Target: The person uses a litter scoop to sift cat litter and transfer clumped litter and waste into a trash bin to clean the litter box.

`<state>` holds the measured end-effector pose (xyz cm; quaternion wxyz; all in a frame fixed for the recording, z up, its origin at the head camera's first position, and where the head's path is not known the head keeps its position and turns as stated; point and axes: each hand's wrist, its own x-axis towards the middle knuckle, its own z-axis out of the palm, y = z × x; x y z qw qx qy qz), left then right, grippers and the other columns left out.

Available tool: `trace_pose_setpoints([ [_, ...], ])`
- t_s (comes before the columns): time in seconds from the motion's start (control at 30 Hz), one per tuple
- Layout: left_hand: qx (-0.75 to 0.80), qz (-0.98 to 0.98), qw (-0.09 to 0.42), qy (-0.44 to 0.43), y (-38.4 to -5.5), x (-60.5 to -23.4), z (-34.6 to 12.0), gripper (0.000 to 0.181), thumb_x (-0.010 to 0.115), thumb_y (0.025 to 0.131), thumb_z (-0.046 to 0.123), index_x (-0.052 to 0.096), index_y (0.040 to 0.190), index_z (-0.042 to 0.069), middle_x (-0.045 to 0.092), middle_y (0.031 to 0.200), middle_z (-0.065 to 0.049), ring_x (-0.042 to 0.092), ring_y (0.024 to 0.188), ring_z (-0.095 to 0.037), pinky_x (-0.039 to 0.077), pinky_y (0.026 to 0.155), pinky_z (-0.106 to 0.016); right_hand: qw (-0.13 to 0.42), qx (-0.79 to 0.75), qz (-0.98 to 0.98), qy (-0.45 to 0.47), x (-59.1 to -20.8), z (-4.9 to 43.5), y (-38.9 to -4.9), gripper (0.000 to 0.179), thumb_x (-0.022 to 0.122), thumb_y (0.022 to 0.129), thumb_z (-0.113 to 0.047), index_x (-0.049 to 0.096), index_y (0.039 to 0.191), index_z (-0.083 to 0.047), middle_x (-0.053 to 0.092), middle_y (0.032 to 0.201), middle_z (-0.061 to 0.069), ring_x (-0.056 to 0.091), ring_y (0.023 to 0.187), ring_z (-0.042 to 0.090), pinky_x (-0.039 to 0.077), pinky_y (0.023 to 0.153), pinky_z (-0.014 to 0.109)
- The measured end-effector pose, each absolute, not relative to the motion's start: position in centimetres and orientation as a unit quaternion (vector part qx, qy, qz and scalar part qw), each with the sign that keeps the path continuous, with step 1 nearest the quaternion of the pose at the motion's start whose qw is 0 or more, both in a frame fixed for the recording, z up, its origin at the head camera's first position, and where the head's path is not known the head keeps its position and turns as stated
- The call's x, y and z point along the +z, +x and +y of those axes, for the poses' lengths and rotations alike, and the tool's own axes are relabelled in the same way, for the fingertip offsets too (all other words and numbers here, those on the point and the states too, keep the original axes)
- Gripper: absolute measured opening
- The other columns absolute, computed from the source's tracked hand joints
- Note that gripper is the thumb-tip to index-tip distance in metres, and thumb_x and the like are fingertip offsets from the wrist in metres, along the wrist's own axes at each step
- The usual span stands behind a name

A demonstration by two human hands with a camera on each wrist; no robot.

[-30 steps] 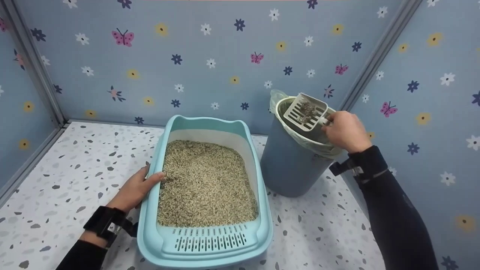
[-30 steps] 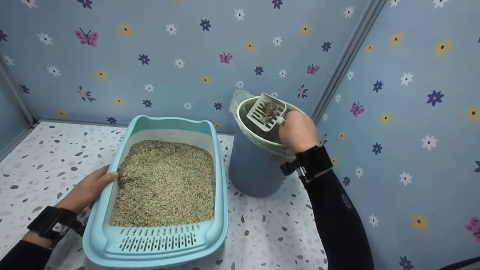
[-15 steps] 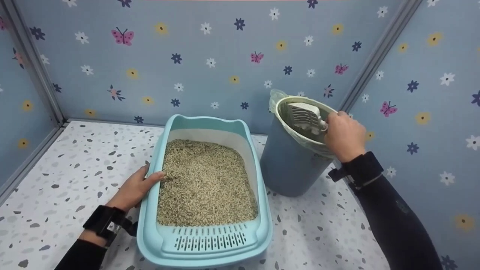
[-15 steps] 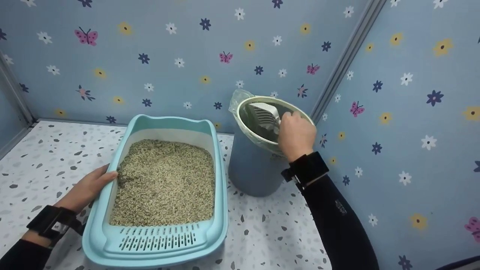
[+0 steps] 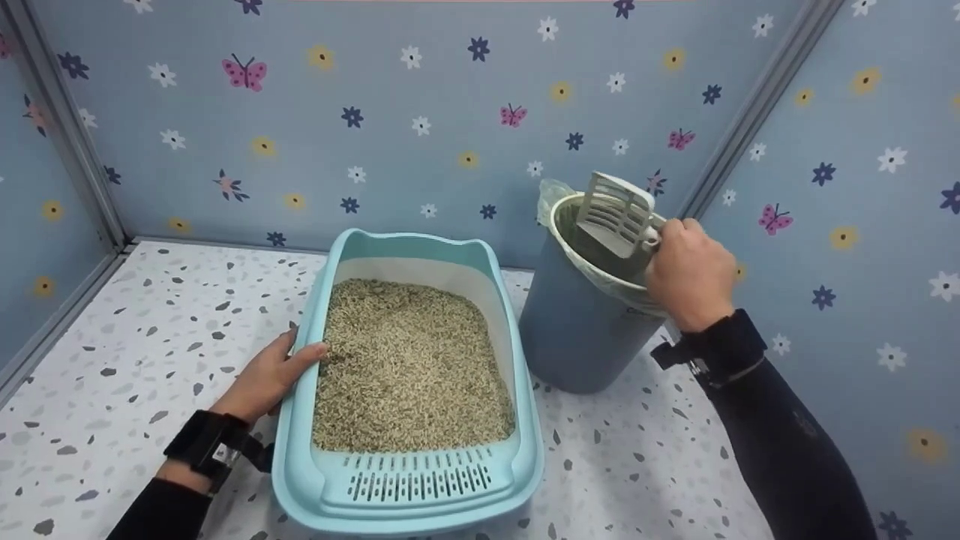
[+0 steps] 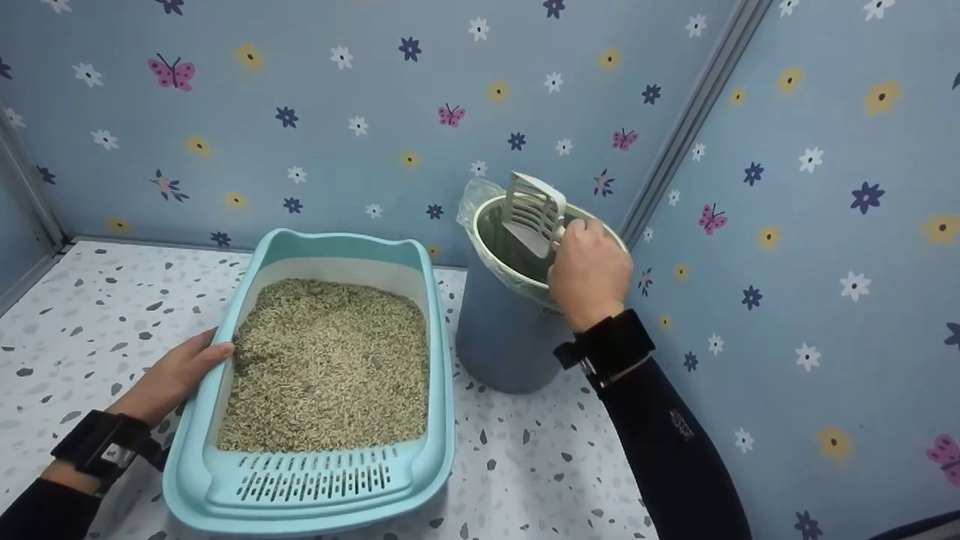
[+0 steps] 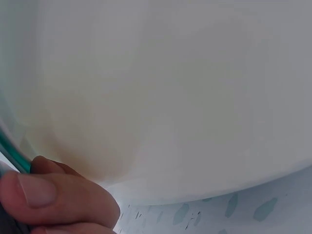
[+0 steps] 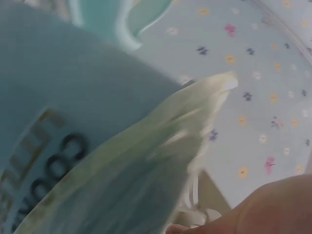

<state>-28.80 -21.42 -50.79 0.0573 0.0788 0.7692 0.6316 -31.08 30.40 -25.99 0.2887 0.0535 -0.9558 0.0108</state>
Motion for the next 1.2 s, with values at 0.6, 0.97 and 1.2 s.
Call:
trace_pose_setpoints([
  [0.6,0.623,0.777,0.052,0.075,-28.8,-50.8,-21.5,0.076,0.06,0.114,0.048,0.033,0.171,0.005,0.065,0.082,-0.012,0.048,0.045,-0.013,0.042,0.038,-0.031,0.203,-0.026,-0.942,0.268,-28.2,18.7,-27.2,0.005,0.078,0.094,-0.014,0.079,0.094,-0.009,0.072,0.081,0.009,0.07,0.071,0.031,0.059,0.06,0.056],
  [0.97,0.621,0.778,0.057,0.077,-28.7,-50.4,-21.4,0.077,0.058,0.115,0.048,0.029,0.174,0.007,0.065,0.083,-0.015,0.042,0.044,-0.012,0.041,0.039,-0.032,0.144,-0.348,-0.875,0.306,-31.6,13.3,-29.9,0.04,0.073,0.097,-0.016,0.053,0.063,-0.018,0.055,0.063,0.0,0.053,0.06,0.021,0.041,0.059,0.039],
  [1.2,0.618,0.781,0.052,0.067,-28.7,-50.6,-21.5,0.079,0.06,0.114,0.049,0.032,0.172,0.005,0.067,0.088,-0.017,0.051,0.048,-0.014,0.045,0.04,-0.033,0.068,-0.459,-0.834,0.297,-33.4,10.4,-31.5,0.047,0.061,0.109,-0.02,0.043,0.065,-0.023,0.039,0.064,-0.005,0.032,0.059,0.016,0.026,0.058,0.038],
])
